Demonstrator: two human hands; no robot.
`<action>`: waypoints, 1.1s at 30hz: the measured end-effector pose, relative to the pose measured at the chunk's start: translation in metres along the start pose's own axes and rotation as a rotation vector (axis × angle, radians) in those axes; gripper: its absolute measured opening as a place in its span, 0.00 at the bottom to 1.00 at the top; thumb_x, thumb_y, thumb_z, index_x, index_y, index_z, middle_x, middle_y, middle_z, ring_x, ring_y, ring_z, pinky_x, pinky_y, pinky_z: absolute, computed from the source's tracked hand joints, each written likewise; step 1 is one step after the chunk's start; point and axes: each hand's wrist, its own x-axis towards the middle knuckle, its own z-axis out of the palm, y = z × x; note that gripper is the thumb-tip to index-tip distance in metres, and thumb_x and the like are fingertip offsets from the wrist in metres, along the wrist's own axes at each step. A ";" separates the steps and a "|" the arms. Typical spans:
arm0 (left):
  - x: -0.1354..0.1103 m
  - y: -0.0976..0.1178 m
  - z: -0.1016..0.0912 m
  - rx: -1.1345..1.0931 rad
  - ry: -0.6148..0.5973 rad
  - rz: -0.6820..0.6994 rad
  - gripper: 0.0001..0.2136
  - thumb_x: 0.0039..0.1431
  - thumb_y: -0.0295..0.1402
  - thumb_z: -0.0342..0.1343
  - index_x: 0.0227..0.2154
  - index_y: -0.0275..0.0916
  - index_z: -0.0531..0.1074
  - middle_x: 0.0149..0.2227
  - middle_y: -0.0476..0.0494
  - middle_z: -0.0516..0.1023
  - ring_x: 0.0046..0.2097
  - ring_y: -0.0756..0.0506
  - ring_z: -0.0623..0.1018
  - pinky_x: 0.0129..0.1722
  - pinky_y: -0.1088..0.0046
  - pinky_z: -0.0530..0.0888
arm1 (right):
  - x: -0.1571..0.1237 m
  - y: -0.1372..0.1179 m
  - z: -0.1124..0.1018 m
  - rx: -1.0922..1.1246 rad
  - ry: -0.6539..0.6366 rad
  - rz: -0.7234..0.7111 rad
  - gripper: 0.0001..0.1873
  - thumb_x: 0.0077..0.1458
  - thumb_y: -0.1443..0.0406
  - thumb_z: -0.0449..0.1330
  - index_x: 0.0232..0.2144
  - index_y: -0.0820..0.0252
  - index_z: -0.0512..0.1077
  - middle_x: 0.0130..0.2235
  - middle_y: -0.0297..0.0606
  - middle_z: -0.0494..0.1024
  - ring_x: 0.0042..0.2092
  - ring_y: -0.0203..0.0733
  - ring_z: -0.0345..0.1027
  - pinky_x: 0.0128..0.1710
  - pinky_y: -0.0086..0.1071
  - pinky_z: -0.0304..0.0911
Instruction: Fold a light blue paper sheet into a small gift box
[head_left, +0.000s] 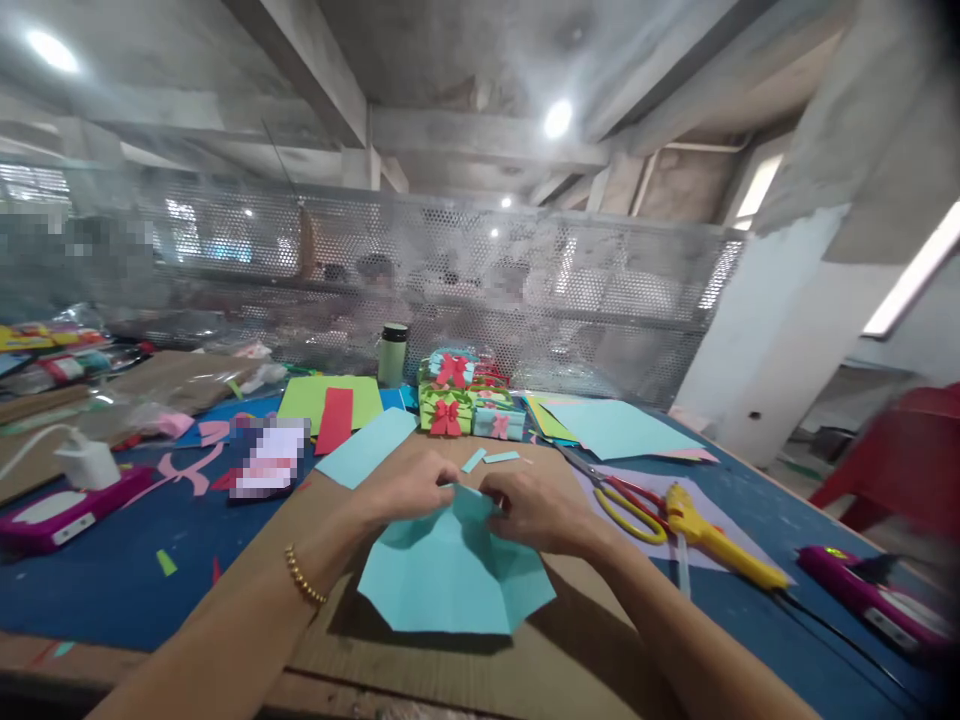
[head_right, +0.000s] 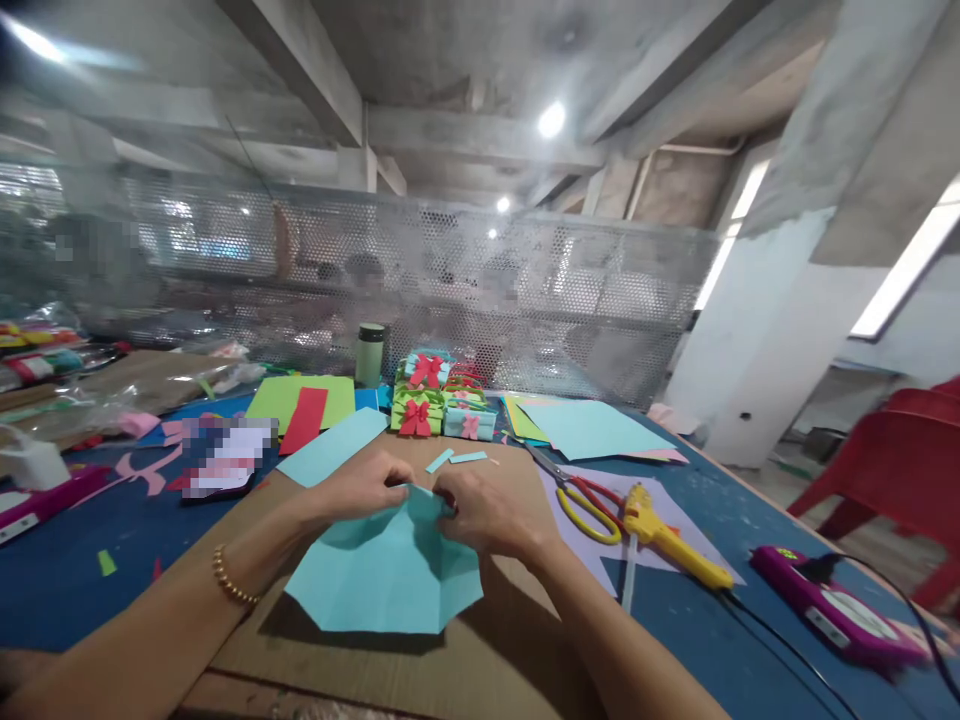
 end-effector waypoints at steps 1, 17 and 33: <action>0.000 -0.001 0.000 0.009 0.006 -0.007 0.07 0.48 0.28 0.47 0.23 0.36 0.70 0.23 0.53 0.65 0.27 0.51 0.63 0.25 0.74 0.54 | -0.001 -0.001 -0.001 0.004 -0.014 0.017 0.07 0.44 0.68 0.59 0.30 0.59 0.69 0.32 0.33 0.73 0.34 0.36 0.62 0.29 0.28 0.50; -0.002 0.003 0.011 0.057 0.092 -0.110 0.06 0.45 0.32 0.49 0.20 0.36 0.66 0.21 0.53 0.62 0.26 0.51 0.62 0.25 0.75 0.55 | -0.008 -0.011 0.004 -0.249 0.044 0.123 0.10 0.46 0.64 0.61 0.33 0.60 0.77 0.36 0.42 0.80 0.36 0.42 0.70 0.30 0.29 0.52; -0.012 0.017 0.006 0.110 0.053 0.017 0.06 0.50 0.33 0.50 0.22 0.36 0.65 0.23 0.54 0.61 0.28 0.51 0.61 0.27 0.75 0.56 | -0.016 -0.007 0.015 -0.331 0.208 0.124 0.09 0.46 0.70 0.56 0.27 0.58 0.78 0.30 0.39 0.81 0.31 0.39 0.70 0.26 0.31 0.46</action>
